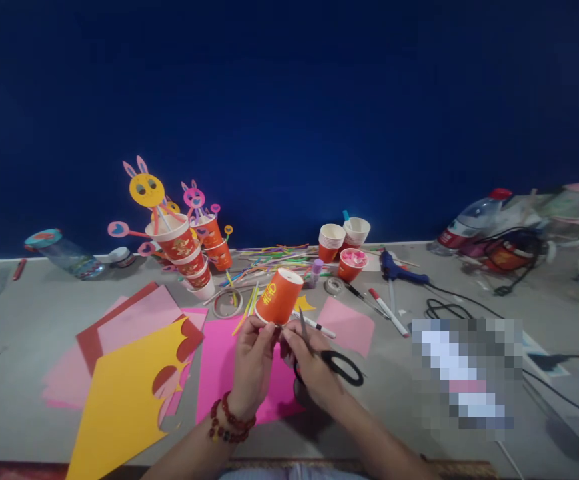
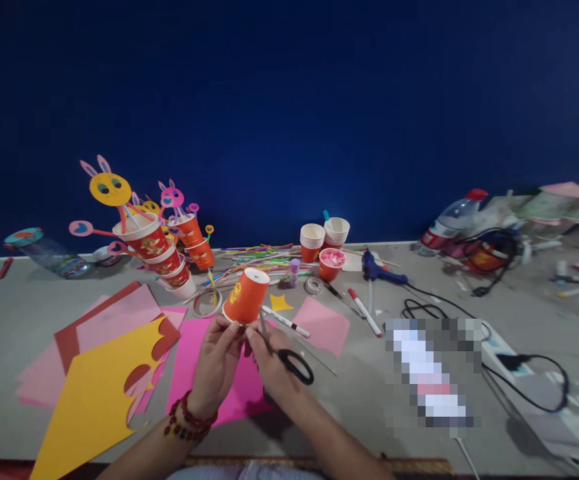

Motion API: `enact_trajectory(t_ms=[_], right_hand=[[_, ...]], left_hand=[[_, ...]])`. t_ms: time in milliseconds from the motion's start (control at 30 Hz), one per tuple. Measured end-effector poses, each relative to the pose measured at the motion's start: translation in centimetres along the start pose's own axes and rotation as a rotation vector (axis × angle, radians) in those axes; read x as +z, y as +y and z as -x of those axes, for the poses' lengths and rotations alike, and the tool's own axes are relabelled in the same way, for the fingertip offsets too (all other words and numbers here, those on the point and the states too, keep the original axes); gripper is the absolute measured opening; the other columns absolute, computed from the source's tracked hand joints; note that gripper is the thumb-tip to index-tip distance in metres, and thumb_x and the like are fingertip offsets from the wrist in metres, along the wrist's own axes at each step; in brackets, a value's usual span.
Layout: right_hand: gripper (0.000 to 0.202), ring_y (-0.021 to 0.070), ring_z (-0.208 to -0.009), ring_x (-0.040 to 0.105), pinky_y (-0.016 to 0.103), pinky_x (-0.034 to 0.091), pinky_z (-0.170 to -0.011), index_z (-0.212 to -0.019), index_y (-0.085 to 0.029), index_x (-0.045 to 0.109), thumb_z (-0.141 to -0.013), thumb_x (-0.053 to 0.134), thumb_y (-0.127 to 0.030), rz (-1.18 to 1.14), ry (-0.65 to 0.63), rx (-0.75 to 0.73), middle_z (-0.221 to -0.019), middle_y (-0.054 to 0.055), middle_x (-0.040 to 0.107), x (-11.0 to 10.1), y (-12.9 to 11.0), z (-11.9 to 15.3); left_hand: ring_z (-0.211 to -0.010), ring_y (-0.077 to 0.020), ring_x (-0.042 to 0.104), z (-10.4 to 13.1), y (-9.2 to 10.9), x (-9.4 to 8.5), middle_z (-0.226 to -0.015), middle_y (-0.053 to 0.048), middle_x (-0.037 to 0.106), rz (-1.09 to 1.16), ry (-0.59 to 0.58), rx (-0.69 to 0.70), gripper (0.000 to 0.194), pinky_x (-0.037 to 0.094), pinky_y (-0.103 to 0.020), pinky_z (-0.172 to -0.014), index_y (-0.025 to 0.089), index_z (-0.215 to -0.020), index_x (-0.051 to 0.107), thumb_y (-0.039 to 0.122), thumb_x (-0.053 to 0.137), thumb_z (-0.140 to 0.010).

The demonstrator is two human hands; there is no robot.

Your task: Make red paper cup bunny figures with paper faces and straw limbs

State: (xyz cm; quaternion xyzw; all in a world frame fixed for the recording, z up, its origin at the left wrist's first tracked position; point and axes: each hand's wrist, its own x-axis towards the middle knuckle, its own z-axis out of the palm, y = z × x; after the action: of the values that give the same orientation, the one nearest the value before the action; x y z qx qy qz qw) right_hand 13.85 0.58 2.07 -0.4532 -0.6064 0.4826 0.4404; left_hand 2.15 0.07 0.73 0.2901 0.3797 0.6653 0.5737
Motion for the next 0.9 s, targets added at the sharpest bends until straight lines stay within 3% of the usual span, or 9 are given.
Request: enact_trajectory(t_ms=[67, 133, 300, 400, 533, 633, 733, 800, 900], right_hand=[[0.034, 0.0145, -0.054, 0.049, 0.027, 0.04, -0.055, -0.069, -0.023, 0.051, -0.099, 0.043, -0.039, -0.158, -0.036, 0.065, -0.06, -0.003, 0.053, 0.1, 0.0, -0.1], [0.034, 0.0145, -0.055, 0.05, 0.026, 0.04, -0.055, -0.07, -0.023, 0.051, -0.098, 0.044, -0.039, -0.144, -0.053, 0.064, -0.06, -0.003, 0.053, 0.0, 0.1, -0.1], [0.025, 0.0185, -0.065, 0.053, 0.029, 0.039, -0.064, -0.071, -0.024, 0.053, -0.095, 0.048, -0.029, 0.357, -0.031, -0.178, -0.066, 0.001, 0.059, -0.9, -0.4, -0.2], [0.016, 0.0208, -0.071, 0.055, 0.031, 0.04, -0.069, -0.076, -0.023, 0.056, -0.091, 0.051, -0.027, 0.451, -0.007, -0.28, -0.074, 0.004, 0.063, -0.9, -0.5, -0.3], [0.031, 0.016, -0.061, 0.051, 0.027, 0.04, -0.06, -0.071, -0.023, 0.053, -0.097, 0.046, -0.037, 0.089, -0.013, -0.063, -0.065, -0.001, 0.056, -0.1, 0.3, -0.3], [0.034, 0.0134, -0.054, 0.048, 0.025, 0.039, -0.055, -0.067, -0.023, 0.051, -0.096, 0.046, -0.039, -0.209, -0.014, 0.097, -0.057, -0.004, 0.05, 0.6, 0.8, -0.3], [0.033, 0.0134, -0.052, 0.048, 0.024, 0.039, -0.054, -0.067, -0.023, 0.05, -0.096, 0.044, -0.038, -0.267, -0.002, 0.165, -0.055, -0.004, 0.049, 0.6, 0.8, -0.2], [0.032, 0.0143, -0.054, 0.05, 0.025, 0.04, -0.055, -0.069, -0.023, 0.049, -0.097, 0.042, -0.037, -0.132, -0.016, 0.103, -0.058, -0.003, 0.052, 0.1, 0.5, -0.1], [0.026, 0.0179, -0.063, 0.055, 0.028, 0.04, -0.062, -0.073, -0.022, 0.053, -0.096, 0.045, -0.031, 0.346, -0.041, -0.169, -0.066, 0.001, 0.06, -0.8, 0.2, -0.3]], left_hand=[[-0.059, -0.0099, 0.059, 0.1, -0.2, 0.0, -0.067, 0.007, 0.06, 0.043, -0.008, -0.021, 0.032, 0.047, -0.021, -0.052, 0.021, -0.079, 0.05, 0.036, 0.077, -0.08], [-0.057, -0.0098, 0.059, 0.1, -0.2, -0.1, -0.065, 0.007, 0.06, 0.082, -0.003, -0.052, 0.03, 0.046, -0.021, -0.051, 0.021, -0.079, 0.051, 0.035, 0.078, -0.079], [-0.078, -0.0132, 0.07, -0.2, 0.2, 0.1, -0.092, -0.002, 0.073, 0.134, 0.01, -0.143, 0.03, 0.055, -0.025, -0.07, 0.02, -0.101, 0.063, 0.028, 0.078, -0.077], [-0.085, -0.0143, 0.071, -0.2, 0.3, 0.2, -0.096, -0.002, 0.075, 0.119, 0.024, -0.133, 0.03, 0.056, -0.026, -0.075, 0.021, -0.103, 0.066, 0.026, 0.078, -0.076], [-0.065, -0.0117, 0.065, 0.1, 0.1, 0.4, -0.076, 0.001, 0.07, 0.122, 0.036, -0.067, 0.024, 0.05, -0.022, -0.057, 0.019, -0.09, 0.066, 0.028, 0.081, -0.074], [-0.049, -0.0079, 0.053, 0.3, -0.2, 0.7, -0.062, 0.005, 0.062, 0.168, 0.003, -0.137, 0.023, 0.044, -0.021, -0.048, 0.018, -0.083, 0.063, 0.031, 0.081, -0.075], [-0.044, -0.007, 0.05, 0.4, -0.4, 0.8, -0.058, 0.007, 0.059, 0.203, -0.022, -0.189, 0.025, 0.043, -0.021, -0.047, 0.019, -0.081, 0.062, 0.032, 0.083, -0.074], [-0.05, -0.0081, 0.056, 0.4, -0.5, 0.7, -0.063, 0.005, 0.064, 0.212, 0.012, -0.177, 0.026, 0.046, -0.02, -0.051, 0.019, -0.083, 0.064, 0.03, 0.085, -0.071], [-0.069, -0.0113, 0.068, 0.5, -0.4, 0.5, -0.08, 0.001, 0.074, 0.201, 0.077, -0.156, 0.03, 0.053, -0.021, -0.066, 0.02, -0.09, 0.07, 0.026, 0.088, -0.066]])
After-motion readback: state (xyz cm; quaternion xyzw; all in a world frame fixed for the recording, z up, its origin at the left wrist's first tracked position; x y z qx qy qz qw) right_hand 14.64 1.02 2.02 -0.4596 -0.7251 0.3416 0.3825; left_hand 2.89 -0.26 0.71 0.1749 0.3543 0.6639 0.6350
